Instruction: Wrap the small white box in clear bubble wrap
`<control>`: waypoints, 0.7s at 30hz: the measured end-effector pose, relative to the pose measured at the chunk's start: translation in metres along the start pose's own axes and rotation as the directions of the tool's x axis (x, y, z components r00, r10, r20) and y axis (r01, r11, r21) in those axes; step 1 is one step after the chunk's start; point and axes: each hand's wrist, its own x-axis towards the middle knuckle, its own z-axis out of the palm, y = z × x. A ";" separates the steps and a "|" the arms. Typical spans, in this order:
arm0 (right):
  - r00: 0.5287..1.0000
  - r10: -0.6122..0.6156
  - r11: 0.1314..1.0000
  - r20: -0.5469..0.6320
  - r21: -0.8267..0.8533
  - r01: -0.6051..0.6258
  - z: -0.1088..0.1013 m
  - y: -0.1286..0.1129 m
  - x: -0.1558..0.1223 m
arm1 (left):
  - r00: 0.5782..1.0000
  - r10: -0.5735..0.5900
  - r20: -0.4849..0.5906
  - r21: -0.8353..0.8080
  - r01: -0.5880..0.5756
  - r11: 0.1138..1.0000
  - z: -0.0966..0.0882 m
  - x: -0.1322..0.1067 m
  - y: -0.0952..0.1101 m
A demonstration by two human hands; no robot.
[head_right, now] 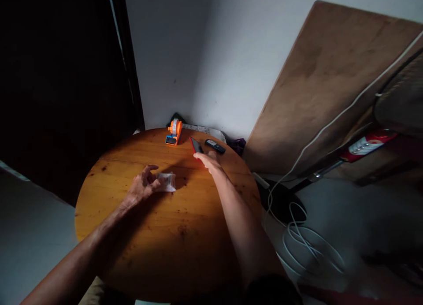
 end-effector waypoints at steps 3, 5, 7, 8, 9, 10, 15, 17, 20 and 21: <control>0.987 0.011 0.980 0.158 0.196 -0.043 -0.021 0.015 -0.016 | 0.995 0.025 -0.100 0.035 -0.022 0.999 -0.008 -0.009 0.017; 0.961 0.009 0.884 0.275 0.448 -0.136 -0.030 0.025 -0.032 | 0.991 0.065 -0.119 0.044 -0.060 0.997 -0.011 -0.018 0.034; 0.937 -0.014 0.696 0.350 0.676 -0.242 -0.033 0.034 -0.050 | 0.992 0.113 -0.049 -0.030 -0.114 0.993 -0.008 -0.028 0.053; 0.937 -0.028 0.627 0.347 0.736 -0.253 -0.034 0.037 -0.060 | 0.995 0.103 0.009 -0.126 -0.101 0.987 -0.004 -0.032 0.062; 0.948 -0.053 0.594 0.314 0.773 -0.223 -0.033 0.040 -0.069 | 0.994 0.078 0.083 -0.244 -0.055 0.968 0.003 -0.034 0.071; 0.962 -0.079 0.583 0.261 0.795 -0.168 -0.033 0.042 -0.078 | 0.985 0.048 0.164 -0.354 0.013 0.935 0.012 -0.035 0.079; 0.978 -0.200 0.686 -0.060 0.704 0.184 -0.028 0.045 -0.123 | 0.925 -0.133 0.356 -0.703 0.358 0.614 0.069 -0.027 0.109; 0.954 -0.238 0.785 -0.184 0.542 0.300 -0.024 0.048 -0.142 | 0.900 -0.086 0.428 -0.792 0.419 0.445 0.086 -0.024 0.115; 0.893 -0.326 0.851 -0.311 0.315 0.420 -0.019 0.058 -0.170 | 0.876 -0.117 0.469 -0.833 0.482 0.270 0.097 -0.026 0.113; 0.880 -0.349 0.844 -0.322 0.301 0.444 -0.018 0.063 -0.177 | 0.863 -0.144 0.484 -0.828 0.505 0.243 0.099 -0.028 0.110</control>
